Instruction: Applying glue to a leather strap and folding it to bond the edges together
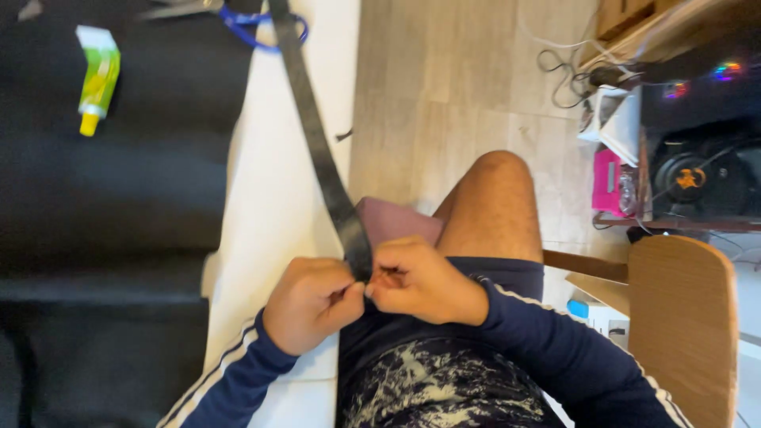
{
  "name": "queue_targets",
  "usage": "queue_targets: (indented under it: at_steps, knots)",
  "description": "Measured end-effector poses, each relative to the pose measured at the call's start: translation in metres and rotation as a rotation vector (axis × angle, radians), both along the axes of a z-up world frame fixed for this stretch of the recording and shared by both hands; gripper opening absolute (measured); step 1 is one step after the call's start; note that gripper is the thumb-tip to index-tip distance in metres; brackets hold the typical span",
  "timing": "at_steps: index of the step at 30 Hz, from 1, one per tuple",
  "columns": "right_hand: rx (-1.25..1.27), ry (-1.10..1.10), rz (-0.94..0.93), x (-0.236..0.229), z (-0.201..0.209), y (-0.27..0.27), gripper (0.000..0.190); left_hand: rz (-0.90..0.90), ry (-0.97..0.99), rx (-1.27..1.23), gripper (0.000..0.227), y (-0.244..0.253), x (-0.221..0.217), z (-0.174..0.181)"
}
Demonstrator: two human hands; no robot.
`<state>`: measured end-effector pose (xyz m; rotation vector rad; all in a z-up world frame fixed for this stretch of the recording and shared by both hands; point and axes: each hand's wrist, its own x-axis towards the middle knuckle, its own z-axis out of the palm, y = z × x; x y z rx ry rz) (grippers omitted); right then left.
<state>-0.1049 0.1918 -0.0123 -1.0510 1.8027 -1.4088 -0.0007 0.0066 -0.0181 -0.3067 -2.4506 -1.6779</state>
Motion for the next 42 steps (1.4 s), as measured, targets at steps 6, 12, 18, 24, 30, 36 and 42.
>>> queue_targets:
  at_steps: [6,12,18,24,30,36,42]
  knots:
    - [0.047,0.09,0.03,0.003,0.001,-0.001,0.026,-0.01,-0.053,-0.11,0.037,0.003,0.005,-0.011]
    - [0.094,-0.003,0.063,0.002,-0.002,0.002,0.022,0.011,-0.112,-0.075,0.038,0.002,0.007,-0.013]
    - [0.092,-0.027,0.087,0.0,0.004,0.003,0.029,0.028,-0.134,-0.067,0.039,0.002,0.008,-0.012]
    - [0.061,-0.034,0.106,-0.001,0.003,0.003,0.026,0.018,-0.122,-0.066,0.035,0.001,0.007,-0.012]
    - [0.027,0.03,0.125,0.0,0.007,0.002,0.029,0.019,-0.104,-0.076,0.035,0.002,0.008,-0.012]
    - [0.039,0.033,0.097,0.003,0.004,0.002,0.029,0.018,-0.085,-0.073,0.036,0.003,0.008,-0.011]
    - [0.062,-0.038,0.083,0.004,0.003,0.002,0.032,0.006,-0.099,-0.067,0.033,0.002,0.007,-0.009]
